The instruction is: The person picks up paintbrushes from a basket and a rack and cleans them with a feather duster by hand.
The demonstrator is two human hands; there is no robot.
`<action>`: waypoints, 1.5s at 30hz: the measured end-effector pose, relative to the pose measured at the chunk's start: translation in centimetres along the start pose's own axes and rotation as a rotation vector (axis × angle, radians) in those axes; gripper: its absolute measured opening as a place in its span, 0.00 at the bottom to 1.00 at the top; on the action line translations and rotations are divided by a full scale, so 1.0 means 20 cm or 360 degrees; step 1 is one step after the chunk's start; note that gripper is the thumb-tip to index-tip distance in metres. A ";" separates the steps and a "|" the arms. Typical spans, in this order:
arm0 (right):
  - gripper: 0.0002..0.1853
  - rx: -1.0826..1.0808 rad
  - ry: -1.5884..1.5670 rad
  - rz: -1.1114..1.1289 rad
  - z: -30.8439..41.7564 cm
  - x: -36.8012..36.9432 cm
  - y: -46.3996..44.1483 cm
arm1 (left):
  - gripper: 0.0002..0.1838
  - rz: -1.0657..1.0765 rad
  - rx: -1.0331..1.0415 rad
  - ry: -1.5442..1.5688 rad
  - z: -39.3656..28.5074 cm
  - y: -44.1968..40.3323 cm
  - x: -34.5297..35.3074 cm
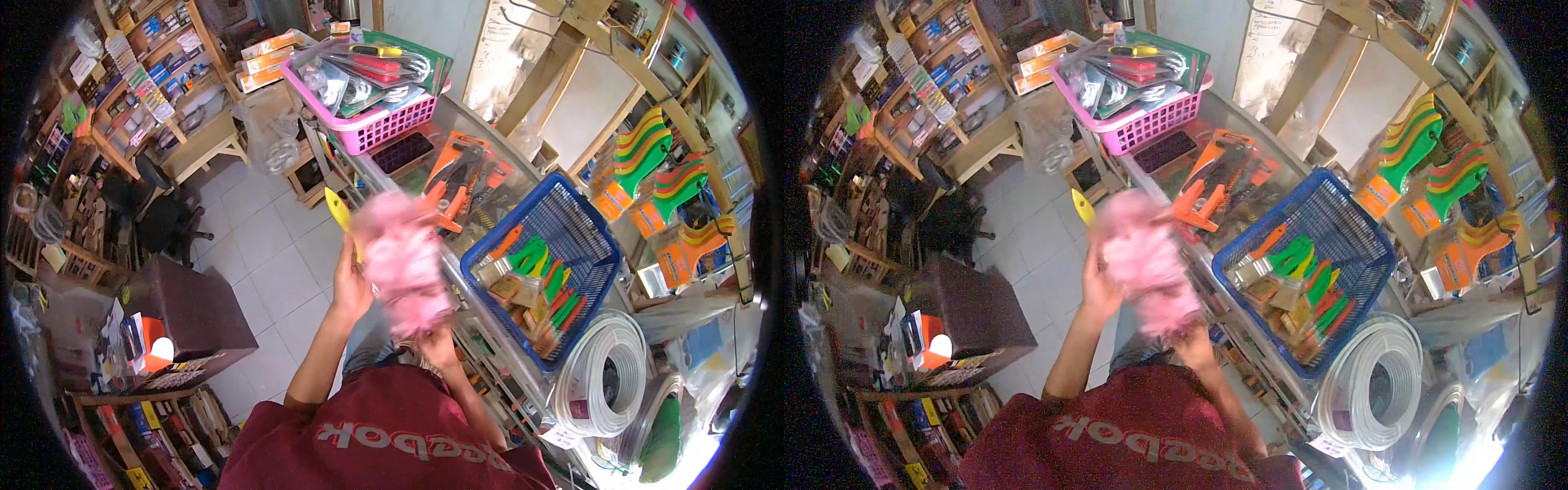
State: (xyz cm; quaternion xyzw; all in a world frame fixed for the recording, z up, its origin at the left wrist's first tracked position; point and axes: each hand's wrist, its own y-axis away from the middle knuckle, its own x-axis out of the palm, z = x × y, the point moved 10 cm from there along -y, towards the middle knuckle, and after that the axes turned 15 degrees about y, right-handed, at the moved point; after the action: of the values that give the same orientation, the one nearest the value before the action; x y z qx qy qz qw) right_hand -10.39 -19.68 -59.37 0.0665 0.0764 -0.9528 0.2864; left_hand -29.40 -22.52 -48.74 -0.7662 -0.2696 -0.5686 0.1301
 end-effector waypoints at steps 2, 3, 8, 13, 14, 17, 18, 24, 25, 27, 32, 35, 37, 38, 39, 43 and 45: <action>0.18 0.0055 0.0991 0.0521 0.05 0.04 -0.06 | 0.29 0.0279 -0.0174 -0.0082 0.05 0.03 0.06; 0.18 0.0169 0.1020 0.0446 0.06 0.00 -0.07 | 0.30 0.0197 -0.0178 -0.0068 0.04 0.03 0.04; 0.14 0.0007 0.0505 0.0143 0.10 -0.04 -0.11 | 0.28 0.0218 -0.0082 -0.0081 0.04 0.05 0.15; 0.13 0.0107 0.0956 0.0083 0.17 -0.09 -0.13 | 0.28 0.0465 -0.0313 -0.0022 0.12 0.05 0.05; 0.13 0.0142 0.0854 0.0114 0.17 -0.08 -0.13 | 0.28 0.0761 -0.0372 0.0166 0.13 0.05 0.07; 0.13 -0.0109 0.0458 0.0043 0.25 -0.04 -0.12 | 0.27 -0.0014 -0.0178 -0.0178 0.14 0.03 -0.10; 0.13 -0.0051 0.0561 0.0072 0.22 -0.03 -0.11 | 0.26 -0.0073 -0.0162 -0.0200 0.14 0.05 -0.13; 0.13 0.0383 0.0774 0.0188 0.09 -0.05 -0.08 | 0.25 0.0311 -0.0217 -0.0123 0.14 0.09 0.08; 0.12 0.0244 0.0866 0.0325 0.09 0.00 -0.07 | 0.28 0.0057 -0.0161 -0.0306 0.13 0.06 -0.05; 0.12 -0.0039 0.1052 0.0595 0.09 0.08 -0.02 | 0.28 0.0144 -0.0133 -0.0169 0.15 0.09 0.09; 0.13 0.0174 0.0717 0.0098 0.14 -0.04 -0.05 | 0.30 0.0310 -0.0222 -0.0202 0.13 0.09 0.00; 0.13 0.0082 0.0839 0.0146 0.12 0.00 -0.01 | 0.28 0.0466 -0.0050 -0.0432 0.13 0.16 0.18; 0.14 -0.0011 0.1040 0.0236 0.13 0.03 0.01 | 0.26 0.0202 -0.0131 -0.0344 0.13 0.13 0.01; 0.14 0.0079 0.0960 0.0191 0.11 0.01 0.00 | 0.25 0.0071 -0.0165 -0.0297 0.11 0.11 -0.10; 0.14 0.0162 0.0881 0.0152 0.09 0.00 -0.01 | 0.23 0.0850 -0.0472 0.0288 0.15 0.14 0.12; 0.11 -0.0116 0.1022 0.0244 0.12 0.05 0.03 | 0.22 0.0137 -0.0077 -0.0290 0.12 0.14 -0.01; 0.11 -0.0059 0.1032 0.0277 0.11 0.03 0.01 | 0.20 0.0108 -0.0087 -0.0251 0.10 0.14 -0.03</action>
State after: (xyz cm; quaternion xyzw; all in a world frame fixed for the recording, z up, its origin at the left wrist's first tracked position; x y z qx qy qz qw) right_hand -11.03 -20.53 -57.32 0.3672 0.1748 -0.8525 0.3285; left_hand -26.33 -23.91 -49.57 -0.8205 -0.2374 -0.5089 0.1066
